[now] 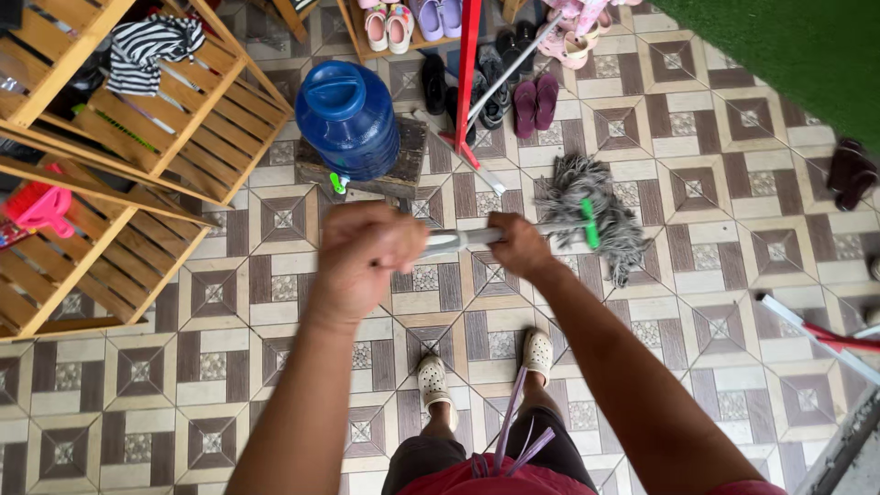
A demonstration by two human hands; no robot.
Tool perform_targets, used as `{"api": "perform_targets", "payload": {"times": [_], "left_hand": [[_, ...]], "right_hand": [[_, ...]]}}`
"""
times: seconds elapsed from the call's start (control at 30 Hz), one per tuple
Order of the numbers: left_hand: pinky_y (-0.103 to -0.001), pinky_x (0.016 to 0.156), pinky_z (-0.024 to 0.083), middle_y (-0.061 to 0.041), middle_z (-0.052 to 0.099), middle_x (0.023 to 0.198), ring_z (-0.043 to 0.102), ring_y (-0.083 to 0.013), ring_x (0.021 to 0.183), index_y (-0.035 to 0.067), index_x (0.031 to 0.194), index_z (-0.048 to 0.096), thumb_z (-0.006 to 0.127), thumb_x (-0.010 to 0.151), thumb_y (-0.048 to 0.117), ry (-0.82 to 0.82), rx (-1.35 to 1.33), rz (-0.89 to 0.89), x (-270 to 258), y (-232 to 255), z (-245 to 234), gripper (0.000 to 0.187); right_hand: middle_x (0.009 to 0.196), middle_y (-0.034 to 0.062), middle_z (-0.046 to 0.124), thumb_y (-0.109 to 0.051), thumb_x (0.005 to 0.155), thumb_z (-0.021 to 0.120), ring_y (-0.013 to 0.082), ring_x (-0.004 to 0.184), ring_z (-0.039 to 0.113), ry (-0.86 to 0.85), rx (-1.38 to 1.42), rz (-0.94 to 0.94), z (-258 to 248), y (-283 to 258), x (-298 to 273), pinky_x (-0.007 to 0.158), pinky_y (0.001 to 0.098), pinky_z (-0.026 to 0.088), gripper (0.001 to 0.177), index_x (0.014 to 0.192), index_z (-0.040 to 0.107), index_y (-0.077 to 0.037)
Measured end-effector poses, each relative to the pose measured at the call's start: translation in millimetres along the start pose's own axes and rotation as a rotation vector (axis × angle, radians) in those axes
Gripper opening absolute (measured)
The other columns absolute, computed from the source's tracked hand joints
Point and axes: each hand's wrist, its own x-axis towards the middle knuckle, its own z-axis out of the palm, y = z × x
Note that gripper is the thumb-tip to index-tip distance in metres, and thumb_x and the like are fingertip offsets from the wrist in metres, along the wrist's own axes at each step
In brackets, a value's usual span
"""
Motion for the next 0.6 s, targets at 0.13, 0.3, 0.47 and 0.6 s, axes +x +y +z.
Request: {"api": "perform_targets", "payload": {"times": [0.13, 0.3, 0.47, 0.6], "left_hand": [[-0.025, 0.05, 0.037, -0.001, 0.061, 0.066, 0.046, -0.0075, 0.055, 0.009, 0.082, 0.069, 0.062, 0.095, 0.023, 0.267, 0.182, -0.305, 4.2, -117.4, 47.0, 0.02], [-0.025, 0.057, 0.036, 0.001, 0.052, 0.063, 0.044, -0.0077, 0.059, 0.009, 0.069, 0.059, 0.063, 0.098, 0.023, 0.456, 0.104, -0.293, 4.0, -213.1, 99.7, 0.032], [-0.032, 0.056, 0.04, 0.0, 0.045, 0.055, 0.045, -0.0123, 0.053, 0.011, 0.059, 0.047, 0.062, 0.098, 0.021, 0.605, 0.142, -0.118, 15.3, -176.2, 102.8, 0.043], [-0.033, 0.058, 0.037, 0.001, 0.042, 0.057, 0.042, -0.0131, 0.055, 0.01, 0.063, 0.046, 0.063, 0.099, 0.019, 0.566, 0.172, 0.079, 13.2, -85.9, 115.9, 0.041]], "right_hand": [[0.107, 0.015, 0.065, -0.032, 0.102, 0.062, 0.0295, 0.09, 0.069, 0.018, -0.206, 0.159, -53.5, 82.5, 17.5, 0.08, 0.0426, 0.062, 0.023, 0.101, 0.071, -0.01], [0.133, 0.015, 0.052, -0.043, 0.1, 0.062, 0.0327, 0.133, 0.048, 0.035, -0.341, 0.259, -86.7, 151.9, 31.3, 0.107, 0.0455, 0.045, 0.035, 0.114, 0.067, -0.011], [0.118, 0.0195, 0.058, -0.048, 0.105, 0.056, 0.0335, 0.105, 0.065, 0.004, -0.38, 0.056, -79.2, 129.8, 48.1, 0.091, 0.0479, 0.054, 0.038, 0.112, 0.062, -0.011], [0.101, 0.0207, 0.064, -0.04, 0.098, 0.064, 0.0393, 0.088, 0.068, 0.06, -0.136, -0.227, -70.6, 53.7, 28.1, 0.082, 0.0496, 0.055, 0.034, 0.095, 0.065, -0.006]]}}
